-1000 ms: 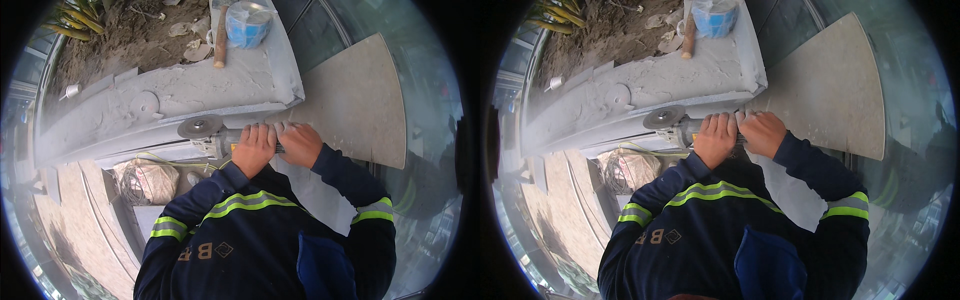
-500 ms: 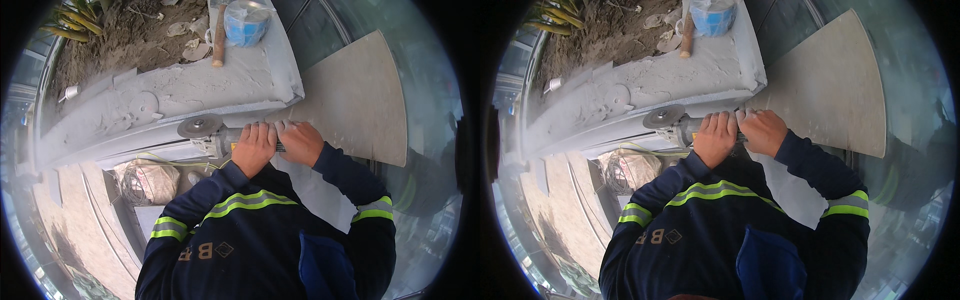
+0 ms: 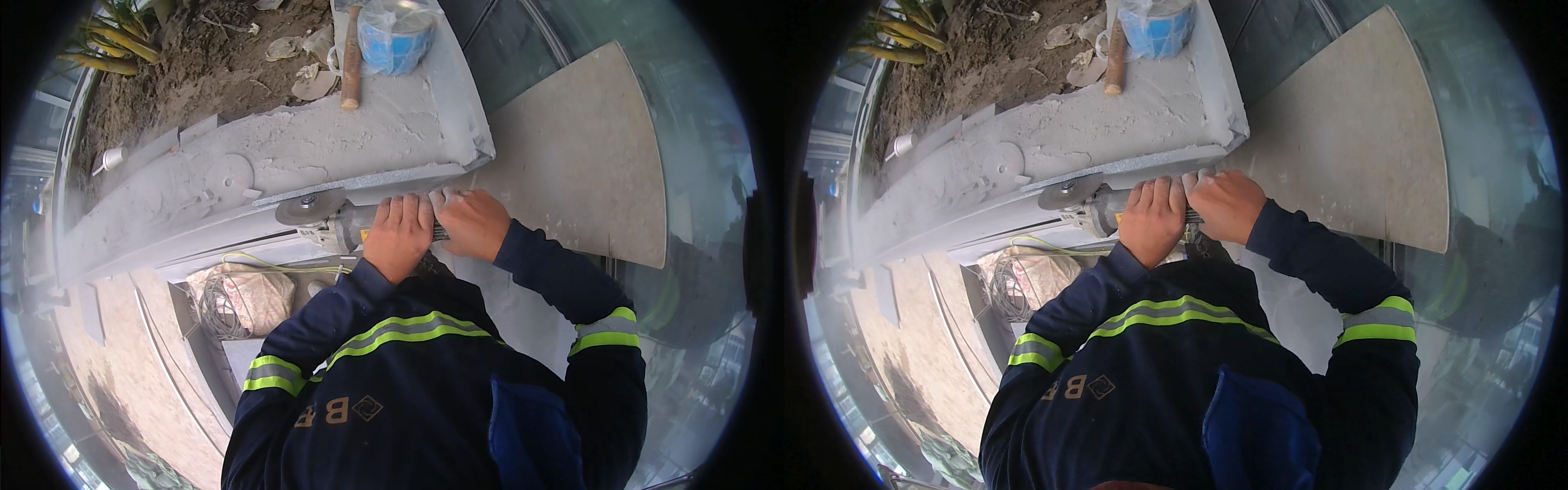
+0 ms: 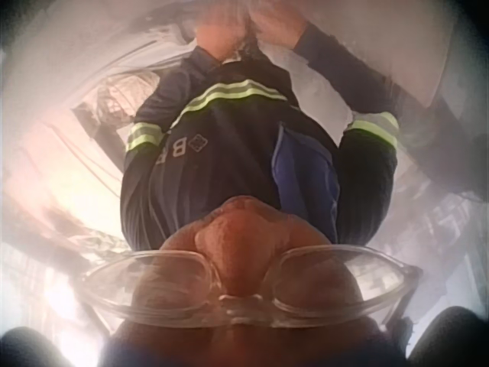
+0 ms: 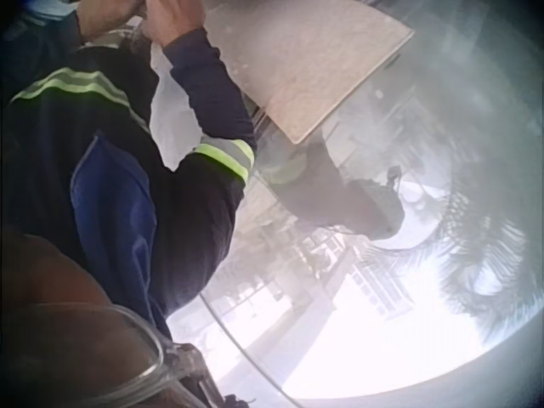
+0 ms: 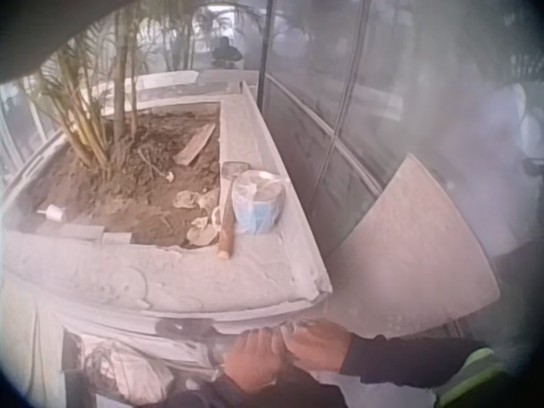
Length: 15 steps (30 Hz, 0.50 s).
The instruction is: The person uses an angle grinder to smooth the edge of a concrete structure. The operator holds the tool with both hands and moves it along the edge, generating dust as the surface is ground down.
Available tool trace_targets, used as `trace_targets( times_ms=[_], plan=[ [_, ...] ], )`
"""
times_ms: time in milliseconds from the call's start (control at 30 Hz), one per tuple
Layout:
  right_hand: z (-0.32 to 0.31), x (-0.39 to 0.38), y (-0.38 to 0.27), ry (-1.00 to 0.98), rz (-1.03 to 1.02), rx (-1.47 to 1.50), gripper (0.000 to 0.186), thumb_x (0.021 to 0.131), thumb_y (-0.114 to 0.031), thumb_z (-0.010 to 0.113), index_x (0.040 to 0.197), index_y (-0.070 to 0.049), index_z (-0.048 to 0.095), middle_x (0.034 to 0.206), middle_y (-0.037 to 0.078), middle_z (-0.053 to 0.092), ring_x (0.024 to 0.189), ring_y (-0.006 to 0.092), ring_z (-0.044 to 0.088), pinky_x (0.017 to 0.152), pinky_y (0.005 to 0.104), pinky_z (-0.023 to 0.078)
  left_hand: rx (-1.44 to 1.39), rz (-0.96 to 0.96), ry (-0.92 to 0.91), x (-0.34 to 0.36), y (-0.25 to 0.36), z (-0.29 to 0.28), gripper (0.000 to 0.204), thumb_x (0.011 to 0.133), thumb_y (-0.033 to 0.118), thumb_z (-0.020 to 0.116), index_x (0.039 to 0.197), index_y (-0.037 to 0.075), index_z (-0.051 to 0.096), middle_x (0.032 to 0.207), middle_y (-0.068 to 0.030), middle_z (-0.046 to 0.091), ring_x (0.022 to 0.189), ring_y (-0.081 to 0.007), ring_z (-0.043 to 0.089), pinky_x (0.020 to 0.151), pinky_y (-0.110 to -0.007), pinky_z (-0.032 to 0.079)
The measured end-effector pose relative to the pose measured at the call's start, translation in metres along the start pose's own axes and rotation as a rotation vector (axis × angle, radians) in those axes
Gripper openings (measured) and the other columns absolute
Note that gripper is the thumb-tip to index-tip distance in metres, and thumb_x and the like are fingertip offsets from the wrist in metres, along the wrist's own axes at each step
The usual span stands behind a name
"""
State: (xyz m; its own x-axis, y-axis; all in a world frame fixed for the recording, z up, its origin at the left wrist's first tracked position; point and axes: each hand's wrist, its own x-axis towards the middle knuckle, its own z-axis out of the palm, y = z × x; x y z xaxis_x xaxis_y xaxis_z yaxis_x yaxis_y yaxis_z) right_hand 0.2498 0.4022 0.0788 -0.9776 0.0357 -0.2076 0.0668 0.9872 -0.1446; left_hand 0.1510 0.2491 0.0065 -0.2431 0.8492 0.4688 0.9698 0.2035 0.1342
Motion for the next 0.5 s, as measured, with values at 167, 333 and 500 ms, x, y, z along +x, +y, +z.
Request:
trace_targets(
  times_ms=[167,333,500],
  plan=[
    [-0.018,-0.035,0.003,0.020,0.037,-0.009,0.037,0.072,-0.012,0.081,0.101,0.001,0.061,0.090,0.021,0.071,0.085,0.0381,0.075,0.074,0.0469,0.060,-0.009,0.053,0.039,0.014,0.028,-0.014,0.038,0.084,0.015,0.065,0.117,-0.002,0.066,0.108,-0.0134,0.066,0.099,-0.0291,0.068,0.093,-0.042,0.056],
    [-0.009,-0.025,0.005,0.005,0.036,0.004,0.034,0.070,-0.009,0.080,0.097,0.001,0.061,0.088,0.021,0.071,0.084,0.0391,0.075,0.073,0.0472,0.060,0.023,0.035,0.028,0.009,0.022,-0.005,0.039,0.084,0.015,0.065,0.119,-0.003,0.065,0.107,-0.0134,0.066,0.100,-0.0292,0.068,0.093,-0.042,0.056],
    [0.009,0.002,0.006,0.044,-0.004,0.023,0.035,0.069,-0.009,0.080,0.097,0.002,0.061,0.088,0.021,0.072,0.084,0.0395,0.075,0.074,0.0468,0.060,0.041,0.011,0.005,0.001,-0.004,0.008,0.035,0.085,0.017,0.064,0.115,-0.001,0.066,0.103,-0.0116,0.065,0.096,-0.0271,0.066,0.093,-0.042,0.055]
  ],
)
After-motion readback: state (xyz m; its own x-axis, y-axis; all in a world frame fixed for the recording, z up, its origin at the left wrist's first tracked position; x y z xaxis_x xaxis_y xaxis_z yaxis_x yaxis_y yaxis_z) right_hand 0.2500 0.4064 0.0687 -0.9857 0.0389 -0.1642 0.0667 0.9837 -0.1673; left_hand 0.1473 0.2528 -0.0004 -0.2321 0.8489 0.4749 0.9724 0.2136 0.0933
